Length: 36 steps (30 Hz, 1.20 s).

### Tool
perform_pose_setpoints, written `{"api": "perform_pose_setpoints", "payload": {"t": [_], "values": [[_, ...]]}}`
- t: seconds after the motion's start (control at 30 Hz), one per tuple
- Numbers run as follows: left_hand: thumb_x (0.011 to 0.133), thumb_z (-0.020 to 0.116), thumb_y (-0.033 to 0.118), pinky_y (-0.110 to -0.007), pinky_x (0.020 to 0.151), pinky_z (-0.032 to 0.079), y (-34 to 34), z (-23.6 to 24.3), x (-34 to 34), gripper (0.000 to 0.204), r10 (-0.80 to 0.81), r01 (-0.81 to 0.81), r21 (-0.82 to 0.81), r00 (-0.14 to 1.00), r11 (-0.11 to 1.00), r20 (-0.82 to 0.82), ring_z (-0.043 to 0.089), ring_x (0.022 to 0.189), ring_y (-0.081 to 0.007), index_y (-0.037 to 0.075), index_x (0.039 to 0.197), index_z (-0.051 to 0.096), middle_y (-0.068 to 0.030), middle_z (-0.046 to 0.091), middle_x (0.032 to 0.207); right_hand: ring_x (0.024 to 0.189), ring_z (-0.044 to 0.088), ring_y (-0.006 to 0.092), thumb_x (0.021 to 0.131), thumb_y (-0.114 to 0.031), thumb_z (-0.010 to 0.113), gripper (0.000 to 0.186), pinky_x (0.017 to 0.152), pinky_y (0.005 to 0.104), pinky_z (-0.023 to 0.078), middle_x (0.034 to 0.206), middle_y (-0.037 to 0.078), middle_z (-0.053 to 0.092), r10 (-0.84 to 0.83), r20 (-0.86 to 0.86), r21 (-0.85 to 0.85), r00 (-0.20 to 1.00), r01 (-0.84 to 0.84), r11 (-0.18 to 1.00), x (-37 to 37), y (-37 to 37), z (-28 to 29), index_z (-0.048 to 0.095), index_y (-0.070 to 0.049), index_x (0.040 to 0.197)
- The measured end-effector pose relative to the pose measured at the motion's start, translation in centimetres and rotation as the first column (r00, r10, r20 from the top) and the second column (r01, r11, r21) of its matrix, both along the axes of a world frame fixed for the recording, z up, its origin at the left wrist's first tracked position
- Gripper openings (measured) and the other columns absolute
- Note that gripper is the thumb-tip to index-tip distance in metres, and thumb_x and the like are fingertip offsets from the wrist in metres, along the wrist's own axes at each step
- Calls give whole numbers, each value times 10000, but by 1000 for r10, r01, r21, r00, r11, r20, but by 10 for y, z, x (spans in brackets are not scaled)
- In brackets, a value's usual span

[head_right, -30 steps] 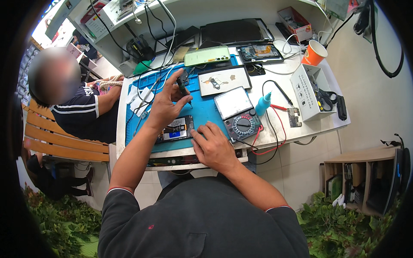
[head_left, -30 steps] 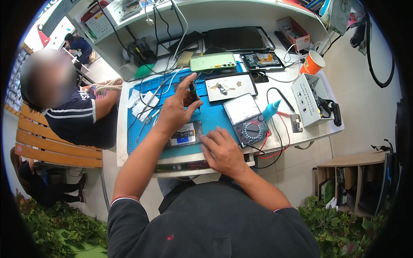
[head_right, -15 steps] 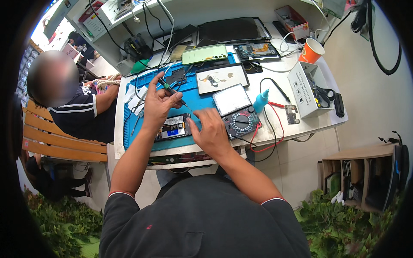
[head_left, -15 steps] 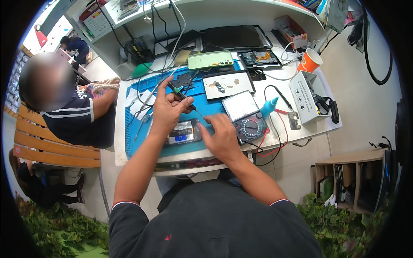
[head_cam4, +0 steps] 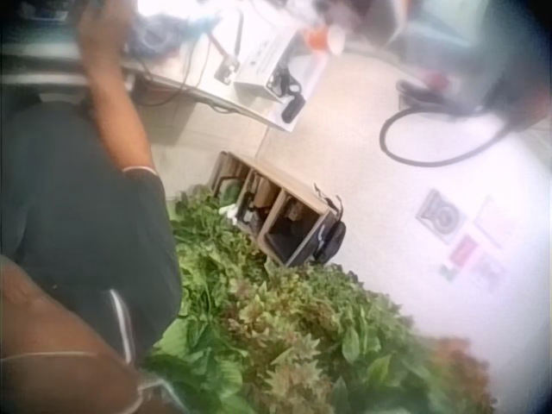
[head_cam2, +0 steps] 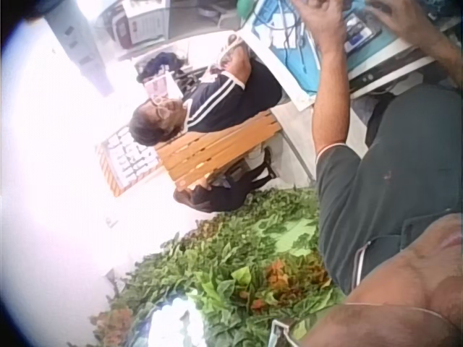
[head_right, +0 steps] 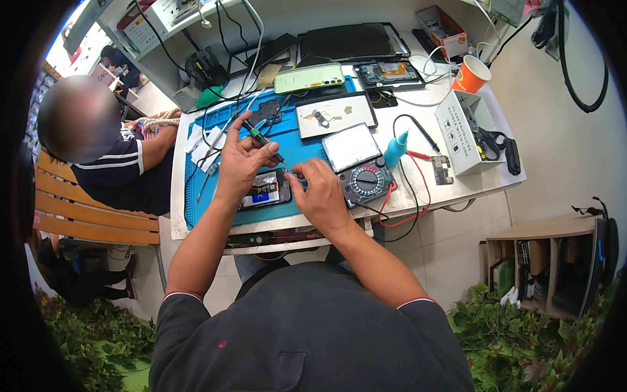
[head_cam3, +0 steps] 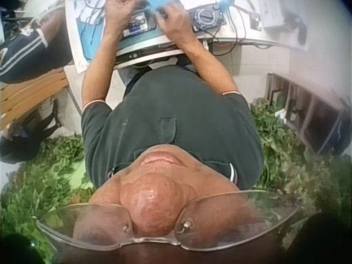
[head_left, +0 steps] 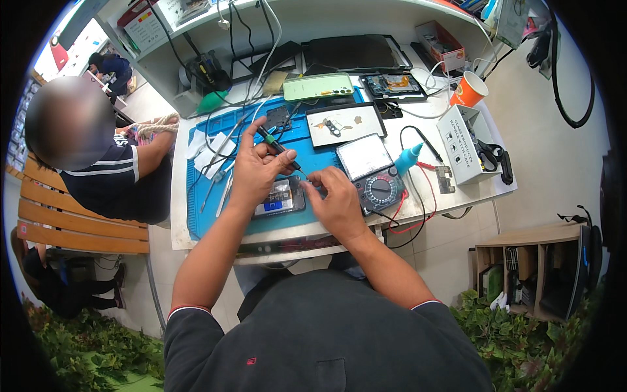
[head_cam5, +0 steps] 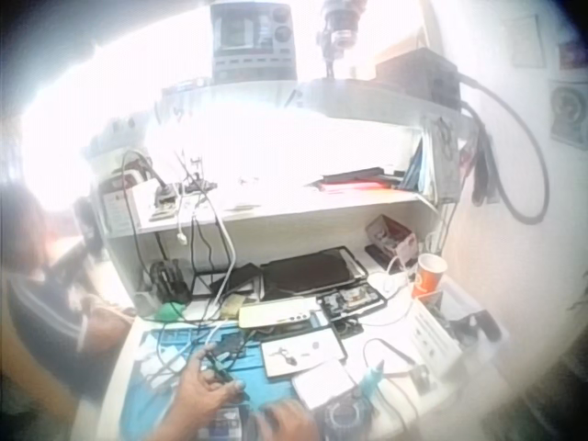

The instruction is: The person uses a screwdriver to loosen and remove small screws from the internal components of a disassembled mobile phone, then uses their hands to detach and lift the motherboard and other internal parts from the phone frame.

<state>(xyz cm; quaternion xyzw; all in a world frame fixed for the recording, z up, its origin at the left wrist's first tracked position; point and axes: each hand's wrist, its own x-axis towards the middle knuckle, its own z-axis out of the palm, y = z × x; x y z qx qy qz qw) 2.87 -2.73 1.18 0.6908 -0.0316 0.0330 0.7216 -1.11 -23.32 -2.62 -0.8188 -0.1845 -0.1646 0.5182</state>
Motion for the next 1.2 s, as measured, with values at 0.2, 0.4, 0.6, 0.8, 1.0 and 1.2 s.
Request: {"api": "perform_pose_setpoints", "payload": {"t": [0.2,0.4,0.6,0.8,1.0,1.2], "values": [[1038,907,93,-309,770,708,0,2,-3,966,16,-16,-1,1000,1000,-13,836,904,-185,6,1769,282,-132,806,1078,974,732,417,990,-40,838,95,848,518,588,1000,170,748,-1,24,-22,1000,2,1000,0,0,0,774,-1,1048],[1047,891,85,-325,764,707,16,1,-5,945,37,-36,10,998,999,-50,834,893,-192,17,1767,283,-140,802,1064,944,752,401,986,-24,842,85,825,481,605,1000,169,779,0,96,-57,995,5,998,1,-2,-2,795,15,1045],[1044,899,98,-313,767,697,16,7,-9,972,34,-32,37,999,999,-43,831,901,-186,20,1782,272,-130,798,1081,990,742,428,1000,-42,801,68,857,520,603,998,188,764,13,96,-196,995,6,981,2,0,-3,777,17,1026],[1035,907,90,-301,756,689,17,6,-5,991,51,-51,24,999,998,7,826,886,-178,22,1789,268,-132,795,1088,920,780,468,978,-29,751,85,849,566,636,1016,270,770,27,-116,-507,993,-83,858,28,1,19,766,51,1001],[1058,878,76,-308,756,704,22,5,-4,968,98,-100,35,994,994,48,816,869,-162,21,1796,255,-128,803,1065,985,755,477,940,42,702,118,907,567,632,1093,295,748,28,-159,-526,987,-108,844,22,-2,30,746,74,1045],[1080,832,35,-318,770,717,23,1,-1,969,107,-115,72,989,991,101,829,904,-179,62,1825,214,-142,796,1157,1151,667,443,949,96,683,262,1013,514,581,1225,256,707,63,35,-385,997,-45,922,-15,-12,6,748,91,1202]]}}
